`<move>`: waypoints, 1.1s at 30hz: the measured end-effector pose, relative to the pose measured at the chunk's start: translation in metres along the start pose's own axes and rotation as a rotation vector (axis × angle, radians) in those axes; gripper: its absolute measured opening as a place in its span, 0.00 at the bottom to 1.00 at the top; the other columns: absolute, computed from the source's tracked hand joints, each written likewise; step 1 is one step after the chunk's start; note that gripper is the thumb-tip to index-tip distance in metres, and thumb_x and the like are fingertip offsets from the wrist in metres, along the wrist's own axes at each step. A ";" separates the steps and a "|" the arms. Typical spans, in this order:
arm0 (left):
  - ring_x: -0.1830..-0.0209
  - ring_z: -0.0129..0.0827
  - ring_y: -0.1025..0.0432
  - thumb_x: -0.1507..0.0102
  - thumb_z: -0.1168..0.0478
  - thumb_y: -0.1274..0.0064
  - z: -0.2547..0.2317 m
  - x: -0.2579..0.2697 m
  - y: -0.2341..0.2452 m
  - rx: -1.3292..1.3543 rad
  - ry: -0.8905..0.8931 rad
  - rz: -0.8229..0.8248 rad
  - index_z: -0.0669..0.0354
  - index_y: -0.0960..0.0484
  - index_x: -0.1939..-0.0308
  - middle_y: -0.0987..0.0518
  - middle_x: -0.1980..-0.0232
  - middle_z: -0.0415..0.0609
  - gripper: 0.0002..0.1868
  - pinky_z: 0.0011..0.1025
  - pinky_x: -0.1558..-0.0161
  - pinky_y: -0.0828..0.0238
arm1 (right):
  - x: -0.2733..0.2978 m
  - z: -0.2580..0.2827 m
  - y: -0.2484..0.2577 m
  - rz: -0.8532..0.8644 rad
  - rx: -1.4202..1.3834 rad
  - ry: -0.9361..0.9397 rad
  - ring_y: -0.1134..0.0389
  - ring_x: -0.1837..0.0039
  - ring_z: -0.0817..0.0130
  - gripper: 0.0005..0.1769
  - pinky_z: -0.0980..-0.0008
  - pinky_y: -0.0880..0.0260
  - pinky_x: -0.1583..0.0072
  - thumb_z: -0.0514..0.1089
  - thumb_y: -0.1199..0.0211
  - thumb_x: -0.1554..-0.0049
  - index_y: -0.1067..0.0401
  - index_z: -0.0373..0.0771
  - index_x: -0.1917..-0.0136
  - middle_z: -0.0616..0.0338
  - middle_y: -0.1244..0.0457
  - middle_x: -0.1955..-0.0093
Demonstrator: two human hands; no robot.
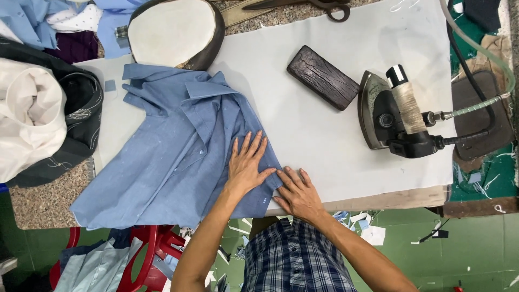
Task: The person irons a blue shirt on a white ironing board using a steam iron and a black pressing block. They smooth the fabric, iron the body and sleeves, and use a curved pressing cushion for the collar area.
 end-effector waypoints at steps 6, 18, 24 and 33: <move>0.16 0.53 0.60 0.36 0.33 0.52 -0.001 -0.001 0.006 0.012 0.055 0.161 0.50 0.46 0.19 0.53 0.15 0.49 0.47 0.63 0.23 0.78 | -0.001 -0.004 0.012 -0.019 -0.040 -0.022 0.44 0.23 0.55 0.21 0.43 0.56 0.25 0.69 0.42 0.42 0.27 0.52 0.52 0.62 0.41 0.24; 0.17 0.46 0.57 0.40 0.29 0.50 -0.004 -0.003 0.001 -0.280 -0.002 -0.037 0.50 0.38 0.23 0.45 0.18 0.45 0.48 0.56 0.21 0.71 | -0.008 -0.179 0.210 -0.036 0.877 -0.409 0.43 0.20 0.47 0.55 0.46 0.49 0.22 0.82 0.41 0.42 0.28 0.33 0.25 0.43 0.37 0.22; 0.17 0.45 0.57 0.43 0.31 0.45 -0.002 -0.005 -0.003 -0.279 0.037 0.024 0.51 0.38 0.24 0.46 0.18 0.44 0.50 0.54 0.21 0.72 | -0.065 -0.237 0.229 0.379 0.388 -0.630 0.32 0.68 0.47 0.08 0.50 0.32 0.69 0.48 0.50 0.29 0.33 0.47 0.41 0.51 0.36 0.68; 0.15 0.44 0.62 0.35 0.41 0.49 -0.002 -0.006 -0.002 -0.036 0.126 0.214 0.46 0.43 0.20 0.54 0.15 0.42 0.42 0.55 0.19 0.83 | -0.065 -0.170 0.210 0.231 -0.317 -1.000 0.28 0.47 0.38 0.37 0.42 0.33 0.41 0.56 0.35 0.41 0.37 0.42 0.23 0.35 0.31 0.49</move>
Point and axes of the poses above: each hand's wrist, its own x-axis away from the middle knuckle, its own y-axis out of the back of the hand, z = x × y, the point moved 5 cm from there along -x, towards the middle knuckle
